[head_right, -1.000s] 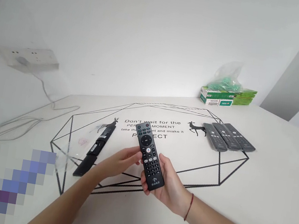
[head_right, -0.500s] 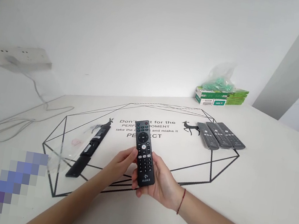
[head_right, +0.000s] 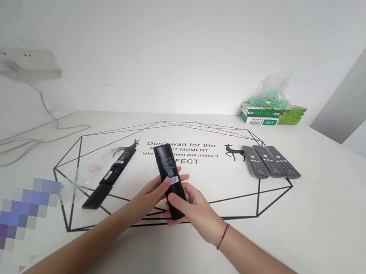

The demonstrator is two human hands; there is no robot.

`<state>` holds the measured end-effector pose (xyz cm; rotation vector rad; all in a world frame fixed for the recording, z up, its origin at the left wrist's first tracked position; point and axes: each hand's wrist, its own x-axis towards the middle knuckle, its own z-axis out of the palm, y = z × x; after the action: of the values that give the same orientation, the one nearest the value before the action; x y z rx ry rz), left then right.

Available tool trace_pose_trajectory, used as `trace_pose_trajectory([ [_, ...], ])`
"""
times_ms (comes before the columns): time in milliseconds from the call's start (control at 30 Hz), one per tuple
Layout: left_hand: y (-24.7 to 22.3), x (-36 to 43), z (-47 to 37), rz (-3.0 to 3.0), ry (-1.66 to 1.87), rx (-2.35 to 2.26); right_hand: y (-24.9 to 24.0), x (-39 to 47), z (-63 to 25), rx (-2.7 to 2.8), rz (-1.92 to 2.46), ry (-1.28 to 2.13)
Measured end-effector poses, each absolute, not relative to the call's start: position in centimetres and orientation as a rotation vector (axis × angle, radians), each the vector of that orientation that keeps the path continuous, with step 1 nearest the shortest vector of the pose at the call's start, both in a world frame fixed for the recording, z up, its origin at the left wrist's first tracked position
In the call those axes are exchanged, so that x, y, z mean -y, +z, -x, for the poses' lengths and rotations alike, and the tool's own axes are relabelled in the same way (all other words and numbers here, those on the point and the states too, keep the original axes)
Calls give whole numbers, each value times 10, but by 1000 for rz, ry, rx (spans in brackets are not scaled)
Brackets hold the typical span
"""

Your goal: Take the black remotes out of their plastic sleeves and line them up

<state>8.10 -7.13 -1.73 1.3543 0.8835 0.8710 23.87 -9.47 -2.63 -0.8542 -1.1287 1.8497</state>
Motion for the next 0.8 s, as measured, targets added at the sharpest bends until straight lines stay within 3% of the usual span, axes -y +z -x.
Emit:
trace_pose_trajectory([
  [800, -18, 69, -83, -1233, 693, -890, -27, 100, -236, 1100, 896, 1845],
])
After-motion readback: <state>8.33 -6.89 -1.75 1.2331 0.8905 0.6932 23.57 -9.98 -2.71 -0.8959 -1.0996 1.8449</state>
